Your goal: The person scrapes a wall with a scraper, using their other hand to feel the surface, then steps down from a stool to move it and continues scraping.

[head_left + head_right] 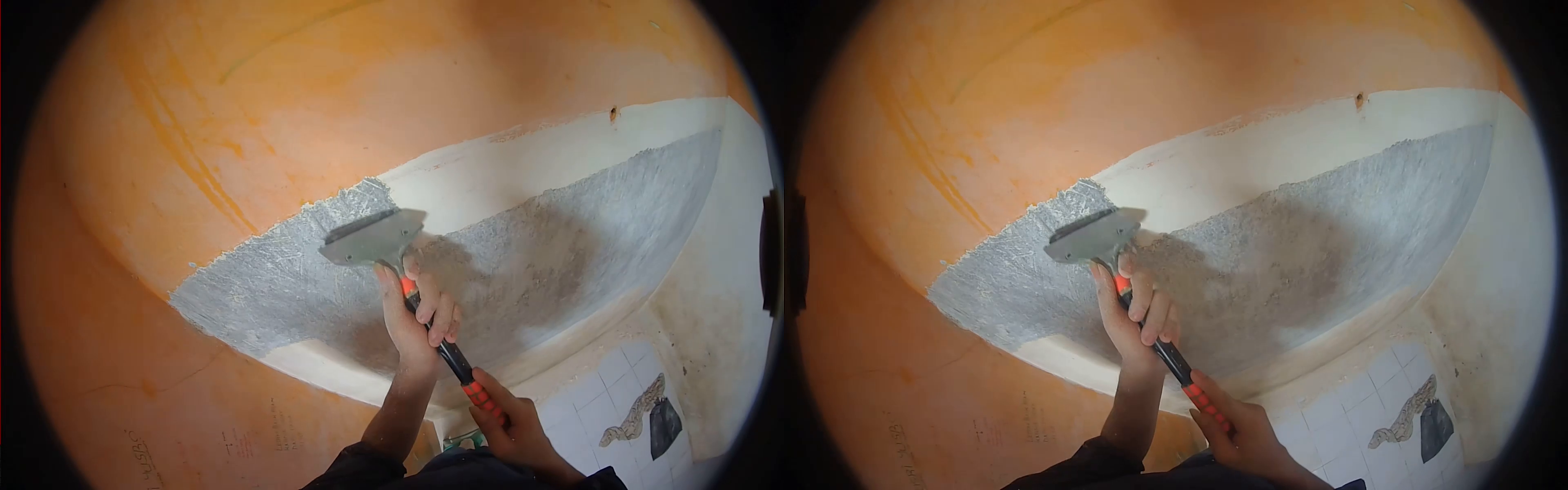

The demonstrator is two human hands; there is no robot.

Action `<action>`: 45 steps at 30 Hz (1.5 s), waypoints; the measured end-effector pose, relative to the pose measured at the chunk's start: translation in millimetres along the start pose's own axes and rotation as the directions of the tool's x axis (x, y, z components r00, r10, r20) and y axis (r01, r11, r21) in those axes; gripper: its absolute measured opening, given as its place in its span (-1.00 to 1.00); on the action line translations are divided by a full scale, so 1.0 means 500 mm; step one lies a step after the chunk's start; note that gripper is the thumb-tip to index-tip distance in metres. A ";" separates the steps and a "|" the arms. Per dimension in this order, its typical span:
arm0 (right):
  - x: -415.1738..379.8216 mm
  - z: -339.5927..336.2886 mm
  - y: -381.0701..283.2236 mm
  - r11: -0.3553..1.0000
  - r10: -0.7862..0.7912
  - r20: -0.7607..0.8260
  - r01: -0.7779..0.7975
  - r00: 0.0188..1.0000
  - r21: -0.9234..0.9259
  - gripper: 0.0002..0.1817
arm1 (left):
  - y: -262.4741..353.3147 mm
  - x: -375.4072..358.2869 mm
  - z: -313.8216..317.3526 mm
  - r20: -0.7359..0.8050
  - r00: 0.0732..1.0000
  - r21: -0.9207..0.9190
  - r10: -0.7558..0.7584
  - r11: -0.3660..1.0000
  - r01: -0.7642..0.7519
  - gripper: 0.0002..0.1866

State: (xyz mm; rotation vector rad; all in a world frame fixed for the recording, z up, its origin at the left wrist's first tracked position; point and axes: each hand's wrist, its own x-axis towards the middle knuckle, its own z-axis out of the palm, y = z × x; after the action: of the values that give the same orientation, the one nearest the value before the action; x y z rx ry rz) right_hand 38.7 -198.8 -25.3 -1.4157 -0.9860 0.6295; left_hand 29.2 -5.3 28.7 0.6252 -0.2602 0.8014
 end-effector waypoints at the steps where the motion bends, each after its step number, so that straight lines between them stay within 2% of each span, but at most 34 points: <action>1: -0.001 0.003 -0.001 1.000 -0.022 -0.016 0.022 1.000 -0.010 -0.43 | 0.000 -0.003 -0.005 0.007 1.000 0.011 -0.006 1.000 0.005 -0.50; 4: 0.002 0.011 0.015 0.993 -0.116 -0.072 0.116 0.991 0.001 -0.42 | -0.003 -0.003 -0.004 0.022 1.000 -0.016 -0.011 1.000 0.011 -0.50; 5: 0.004 0.008 0.013 0.994 -0.107 -0.072 0.108 0.992 0.004 -0.42 | 0.001 0.001 0.002 0.014 1.000 -0.016 -0.015 1.000 0.015 -0.50; 7: 0.015 -0.008 0.003 0.991 -0.042 -0.001 0.042 0.999 0.127 -0.43 | 0.008 0.021 0.020 0.049 0.999 0.022 0.014 1.000 -0.015 -0.50; 10: 0.007 0.000 0.003 0.997 -0.061 -0.033 0.062 0.998 0.036 -0.43 | 0.002 0.007 0.007 -0.017 1.000 0.032 -0.016 0.999 0.016 -0.52; 13: 0.012 0.002 0.005 0.993 -0.114 -0.049 0.114 0.992 -0.003 -0.44 | 0.004 0.011 0.008 -0.004 1.000 0.050 0.005 0.999 -0.005 -0.53; 14: 0.012 0.002 0.005 0.994 -0.108 -0.049 0.108 0.993 0.000 -0.44 | 0.007 0.013 0.014 -0.009 1.000 0.050 0.002 0.999 -0.001 -0.53; 16: 0.019 -0.008 0.004 0.990 -0.064 -0.008 0.064 0.998 0.125 -0.44 | 0.012 0.025 0.029 0.016 1.000 0.038 0.010 0.999 -0.011 -0.52; 19: 0.008 0.004 -0.006 0.992 -0.091 -0.052 0.095 0.994 0.079 -0.44 | 0.007 0.011 0.027 -0.021 1.000 0.048 0.005 0.999 -0.004 -0.53; 23: 0.016 -0.008 -0.002 0.991 -0.051 -0.019 0.053 0.999 0.123 -0.44 | 0.007 0.026 0.031 0.064 0.997 -0.021 0.037 0.999 -0.035 -0.54; 27: 0.009 -0.004 -0.010 0.984 -0.093 -0.017 0.094 0.996 0.151 -0.45 | 0.007 0.026 0.037 0.075 0.996 -0.042 0.041 0.998 -0.038 -0.54; 29: 0.015 -0.008 -0.011 0.985 -0.091 -0.021 0.093 0.996 0.143 -0.45 | 0.007 0.020 0.039 -0.010 1.000 0.058 0.027 0.998 -0.027 -0.55; 32: 0.027 -0.017 -0.019 0.989 -0.101 -0.017 0.102 0.995 0.106 -0.46 | 0.016 0.042 0.064 -0.004 0.998 0.063 0.065 0.996 -0.065 -0.55; 34: 0.030 -0.019 -0.022 0.981 -0.146 0.002 0.145 0.989 0.129 -0.45 | 0.016 0.039 0.055 0.031 0.998 0.056 0.062 0.996 -0.063 -0.54; 36: 0.027 -0.013 -0.018 0.978 -0.123 -0.011 0.124 0.992 0.171 -0.45 | 0.011 0.028 0.046 0.074 0.996 -0.012 0.058 0.998 -0.057 -0.55; 39: 0.025 -0.014 -0.024 0.985 -0.086 -0.004 0.086 0.996 0.153 -0.45 | 0.016 0.042 0.053 0.064 0.995 0.004 0.077 0.997 -0.078 -0.54; 41: 0.035 -0.026 -0.035 0.973 -0.097 0.027 0.089 0.995 0.213 -0.45 | 0.017 0.039 0.058 0.066 0.995 0.014 0.078 0.997 -0.079 -0.54; 45: 0.028 -0.010 -0.011 0.985 -0.131 -0.023 0.133 0.991 0.113 -0.45 | 0.008 0.022 0.040 0.051 0.997 0.020 0.059 0.998 -0.060 -0.54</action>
State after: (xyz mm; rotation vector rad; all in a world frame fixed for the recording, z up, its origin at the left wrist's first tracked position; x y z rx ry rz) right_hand 48.9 -190.1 -16.8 -1.2421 -1.0067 0.5676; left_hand 33.8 -9.1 51.2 0.6606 -0.3174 0.8470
